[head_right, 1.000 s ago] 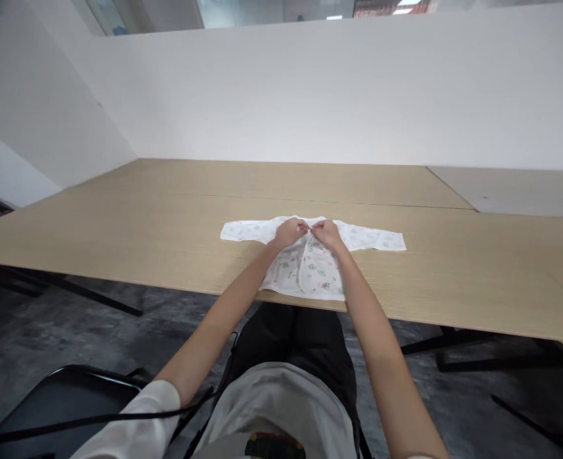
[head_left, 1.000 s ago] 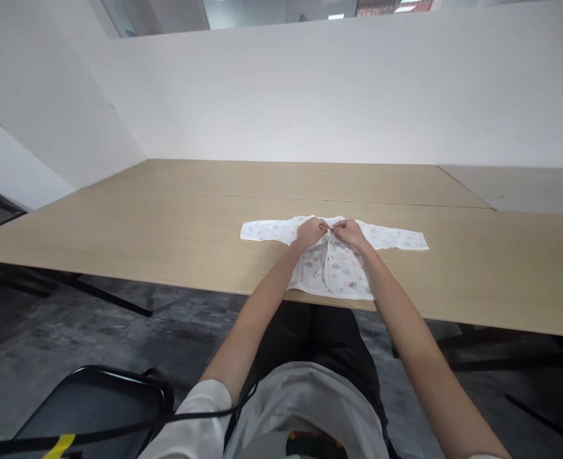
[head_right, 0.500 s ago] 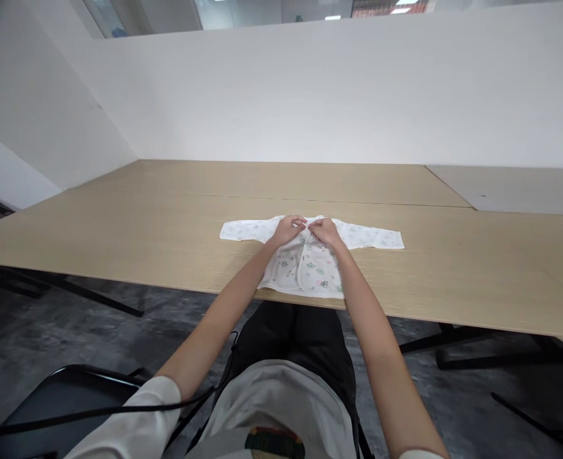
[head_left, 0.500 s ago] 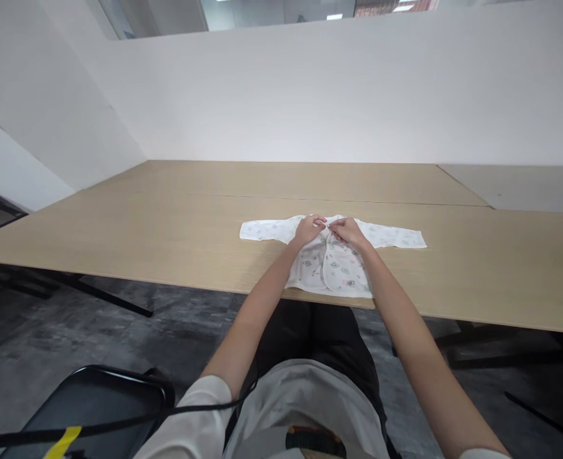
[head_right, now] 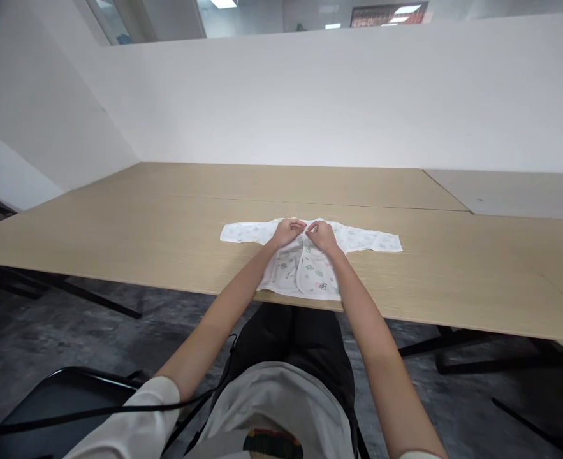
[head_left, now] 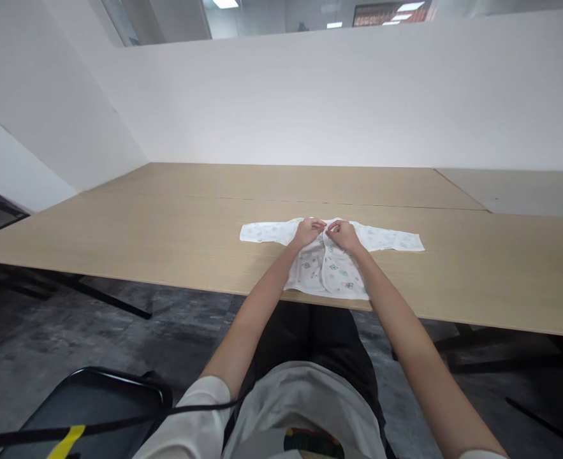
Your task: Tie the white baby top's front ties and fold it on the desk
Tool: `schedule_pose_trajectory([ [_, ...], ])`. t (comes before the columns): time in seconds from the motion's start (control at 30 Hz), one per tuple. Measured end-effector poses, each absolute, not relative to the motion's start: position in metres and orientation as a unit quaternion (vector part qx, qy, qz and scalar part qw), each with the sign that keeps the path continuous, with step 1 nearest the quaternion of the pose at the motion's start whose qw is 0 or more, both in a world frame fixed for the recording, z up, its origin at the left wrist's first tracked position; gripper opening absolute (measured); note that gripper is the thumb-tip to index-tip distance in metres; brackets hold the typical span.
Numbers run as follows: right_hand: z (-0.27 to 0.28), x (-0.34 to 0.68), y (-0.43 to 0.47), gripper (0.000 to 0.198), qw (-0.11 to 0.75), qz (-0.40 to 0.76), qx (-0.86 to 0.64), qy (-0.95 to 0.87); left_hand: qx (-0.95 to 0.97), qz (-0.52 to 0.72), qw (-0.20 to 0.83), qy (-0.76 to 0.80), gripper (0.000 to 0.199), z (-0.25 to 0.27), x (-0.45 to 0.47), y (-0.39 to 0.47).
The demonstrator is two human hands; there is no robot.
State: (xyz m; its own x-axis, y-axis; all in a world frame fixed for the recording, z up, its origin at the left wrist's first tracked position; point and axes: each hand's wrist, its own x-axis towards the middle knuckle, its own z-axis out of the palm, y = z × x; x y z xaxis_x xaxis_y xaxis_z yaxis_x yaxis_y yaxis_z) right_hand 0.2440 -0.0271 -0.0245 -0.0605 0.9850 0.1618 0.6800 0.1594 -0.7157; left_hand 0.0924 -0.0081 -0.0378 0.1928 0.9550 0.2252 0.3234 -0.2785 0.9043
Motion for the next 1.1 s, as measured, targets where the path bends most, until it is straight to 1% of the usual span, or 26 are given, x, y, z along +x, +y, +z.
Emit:
schedule_pose_trajectory([
  [0.1, -0.0272, 0.2428, -0.0258, 0.013, 0.32, 0.196, -0.608, -0.699, 0.665, 0.428, 0.368, 0.489, 0.016, -0.0391, 0.0922, -0.0085],
  [0.23, -0.0301, 0.2418, -0.0248, 0.01, 0.319, 0.165, -0.598, -0.717, 0.676, 0.425, 0.346, 0.493, 0.023, -0.0399, 0.0928, -0.0107],
  [0.33, -0.0311, 0.241, -0.0249, 0.01, 0.315, 0.153, -0.592, -0.726, 0.688, 0.418, 0.32, 0.499, 0.019, -0.0382, 0.0938, -0.0132],
  [0.47, -0.0307, 0.2411, -0.0245, 0.013, 0.316, 0.171, -0.598, -0.716, 0.694, 0.415, 0.306, 0.502, 0.02, -0.0348, 0.0947, -0.0156],
  [0.63, -0.0294, 0.2426, -0.0234, 0.016, 0.325, 0.208, -0.607, -0.695, 0.677, 0.431, 0.323, 0.502, 0.021, -0.034, 0.0958, -0.0159],
  [0.9, -0.0331, 0.2396, -0.0218, 0.016, 0.366, 0.228, -0.605, -0.669, 0.671, 0.439, 0.314, 0.509, 0.021, -0.0343, 0.0968, -0.015],
  [1.1, -0.0325, 0.2376, -0.0197, 0.017, 0.381, 0.248, -0.62, -0.639, 0.677, 0.437, 0.303, 0.508, 0.018, -0.0341, 0.0968, -0.0155],
])
